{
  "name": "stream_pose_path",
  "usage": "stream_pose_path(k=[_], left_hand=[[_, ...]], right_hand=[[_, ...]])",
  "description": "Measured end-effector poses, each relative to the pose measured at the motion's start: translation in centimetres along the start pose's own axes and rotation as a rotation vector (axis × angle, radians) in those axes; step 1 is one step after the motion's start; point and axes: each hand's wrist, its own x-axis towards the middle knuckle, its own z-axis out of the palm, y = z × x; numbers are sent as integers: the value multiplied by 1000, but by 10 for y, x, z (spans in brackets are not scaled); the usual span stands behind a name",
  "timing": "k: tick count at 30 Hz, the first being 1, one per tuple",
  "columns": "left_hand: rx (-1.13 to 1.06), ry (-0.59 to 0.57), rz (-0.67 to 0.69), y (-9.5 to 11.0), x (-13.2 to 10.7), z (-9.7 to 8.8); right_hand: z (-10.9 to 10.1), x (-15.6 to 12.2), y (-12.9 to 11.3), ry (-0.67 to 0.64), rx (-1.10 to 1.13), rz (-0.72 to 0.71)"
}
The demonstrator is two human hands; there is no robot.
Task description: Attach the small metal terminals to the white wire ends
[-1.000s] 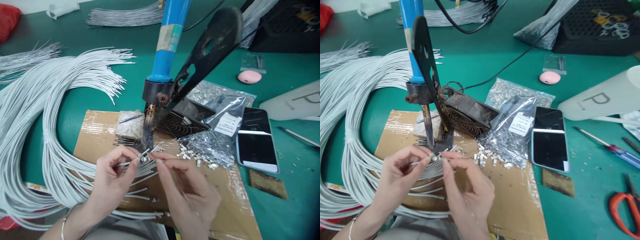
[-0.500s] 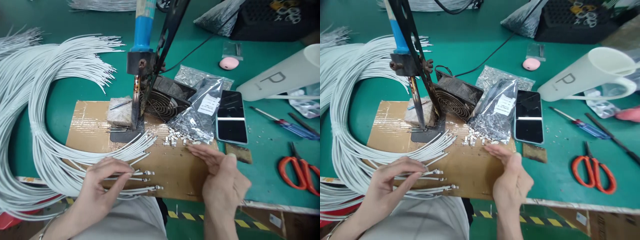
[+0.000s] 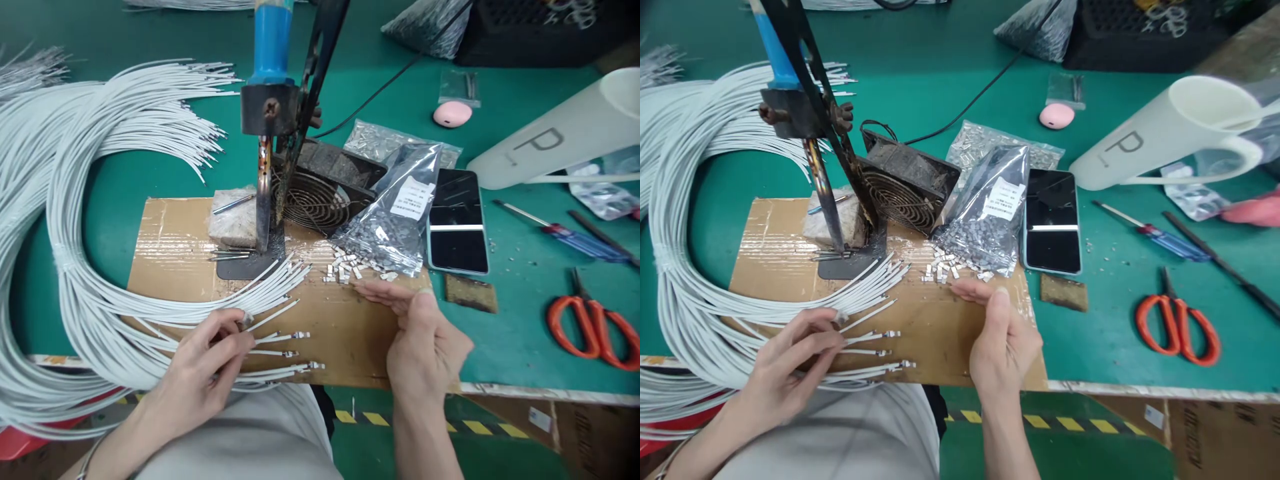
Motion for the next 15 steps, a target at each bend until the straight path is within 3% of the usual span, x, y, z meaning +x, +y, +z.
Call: stream_pose_path(k=[9,15], left_hand=[[132,-38,110,-6,-7,-4],[216,-53,78,-6,-10,-9]], right_hand=[[-4,0,0,-26,-58,-10],[-3,-1,0,-27,-71,-29]])
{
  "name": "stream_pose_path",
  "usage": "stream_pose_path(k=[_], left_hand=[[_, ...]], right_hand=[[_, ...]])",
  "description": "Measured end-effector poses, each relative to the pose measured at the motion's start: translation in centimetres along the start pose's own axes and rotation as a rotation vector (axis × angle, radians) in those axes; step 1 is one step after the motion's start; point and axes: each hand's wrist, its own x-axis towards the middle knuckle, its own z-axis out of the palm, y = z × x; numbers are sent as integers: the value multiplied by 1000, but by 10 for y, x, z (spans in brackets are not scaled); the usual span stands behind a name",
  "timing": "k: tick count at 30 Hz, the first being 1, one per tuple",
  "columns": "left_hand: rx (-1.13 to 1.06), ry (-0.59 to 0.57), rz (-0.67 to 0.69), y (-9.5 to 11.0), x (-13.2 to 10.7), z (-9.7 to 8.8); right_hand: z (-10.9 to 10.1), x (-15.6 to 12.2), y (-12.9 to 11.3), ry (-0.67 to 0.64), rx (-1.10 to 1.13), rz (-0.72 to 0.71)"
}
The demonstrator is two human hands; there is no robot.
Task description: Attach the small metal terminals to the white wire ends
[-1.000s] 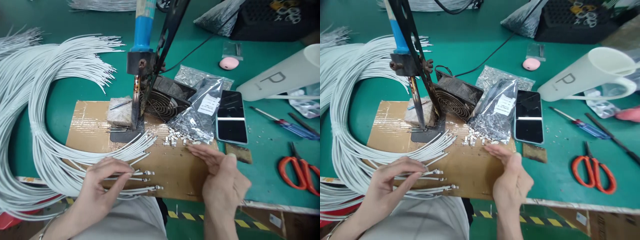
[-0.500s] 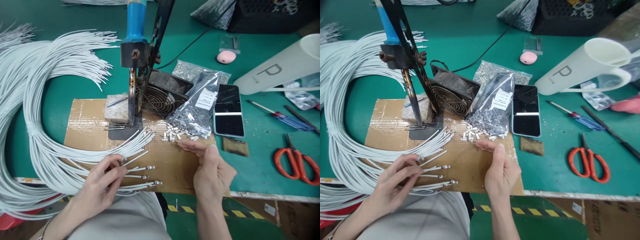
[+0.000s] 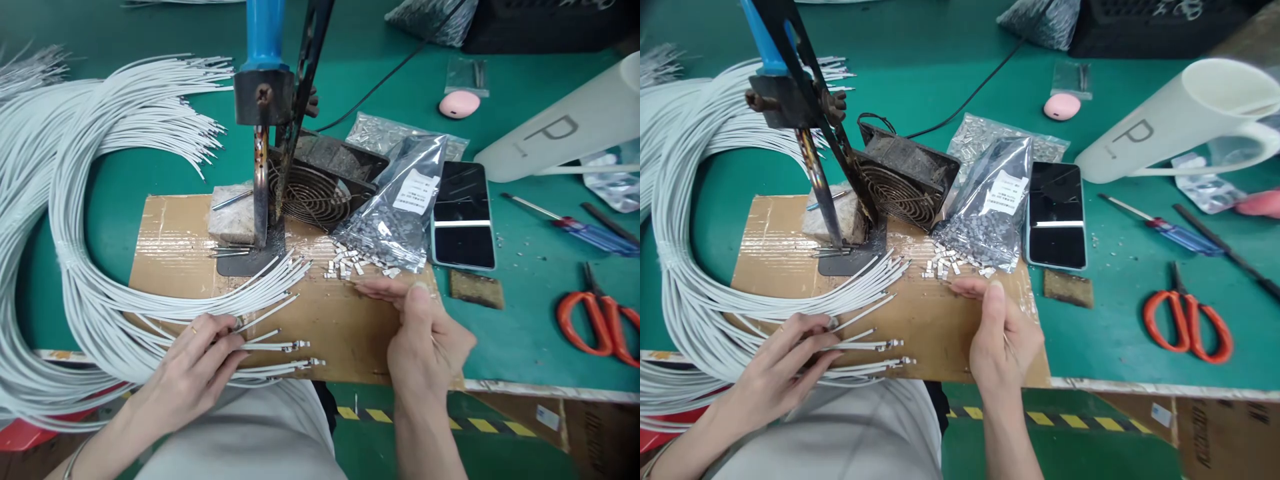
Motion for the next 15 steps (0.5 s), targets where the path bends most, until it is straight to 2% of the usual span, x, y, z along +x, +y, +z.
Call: stream_pose_path(k=[9,15], left_hand=[[-136,87,-40,-1,-4,5],[-70,21,-33,2,-2,4]], right_hand=[[0,0,-1,5,-42,-3],[-1,0,0,-15,-54,-4]])
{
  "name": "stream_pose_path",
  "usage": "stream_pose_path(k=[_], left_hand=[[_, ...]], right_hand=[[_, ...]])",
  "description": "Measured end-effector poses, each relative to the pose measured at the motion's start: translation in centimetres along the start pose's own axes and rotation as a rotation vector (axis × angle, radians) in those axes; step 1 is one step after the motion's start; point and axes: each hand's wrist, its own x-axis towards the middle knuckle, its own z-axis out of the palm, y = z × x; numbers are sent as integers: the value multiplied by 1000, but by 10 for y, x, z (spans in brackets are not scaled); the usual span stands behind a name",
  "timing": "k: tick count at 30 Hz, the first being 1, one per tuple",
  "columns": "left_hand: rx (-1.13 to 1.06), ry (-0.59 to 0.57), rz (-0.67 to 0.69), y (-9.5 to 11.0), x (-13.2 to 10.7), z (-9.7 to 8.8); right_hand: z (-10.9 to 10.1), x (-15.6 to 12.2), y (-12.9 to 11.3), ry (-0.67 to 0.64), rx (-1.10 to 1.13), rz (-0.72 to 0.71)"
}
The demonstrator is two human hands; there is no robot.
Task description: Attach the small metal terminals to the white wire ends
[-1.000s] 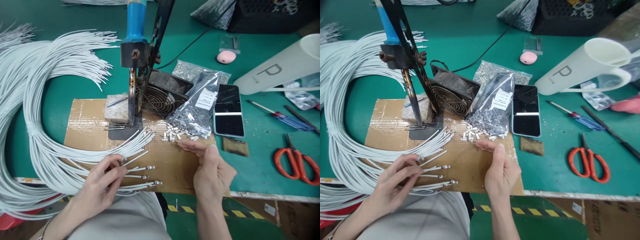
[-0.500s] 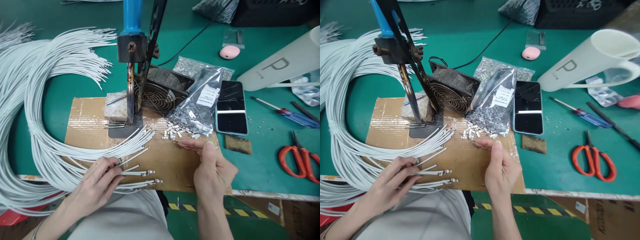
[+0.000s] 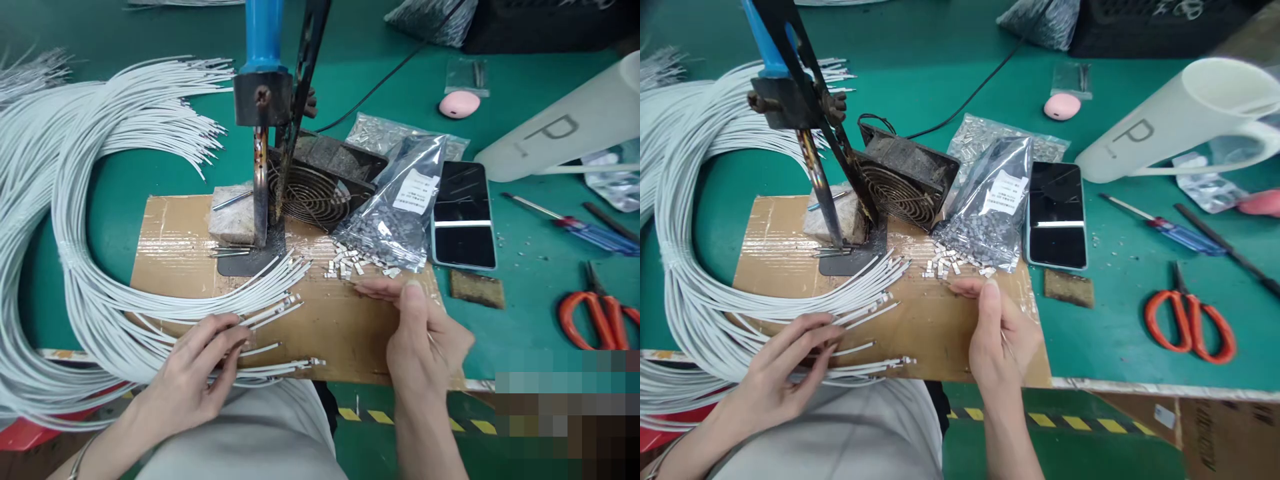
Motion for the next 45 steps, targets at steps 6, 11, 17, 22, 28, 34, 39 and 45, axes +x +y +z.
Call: stream_pose_path(k=[6,11,17,22,28,34,39,45], left_hand=[[119,-15,-3,8,3,1],[167,-91,-4,11,1,-1],[269,-63,79,11,-1,-3],[304,-23,63,11,-6,-1],[432,-47,142,10,-9,4],[538,-217,202,10,-10,-2],[463,-112,291,17,0,-25],[49,-24,14,18,10,-33]], right_hand=[[-2,0,0,-19,-21,-11],[-1,2,2,-22,-40,-11],[0,3,1,-36,-70,-15],[0,3,1,-31,-97,-12],[-3,2,5,-38,-118,-28],[-2,3,2,-28,-132,-41],[-3,2,2,12,-76,-48],[-4,-13,-18,-106,138,3]])
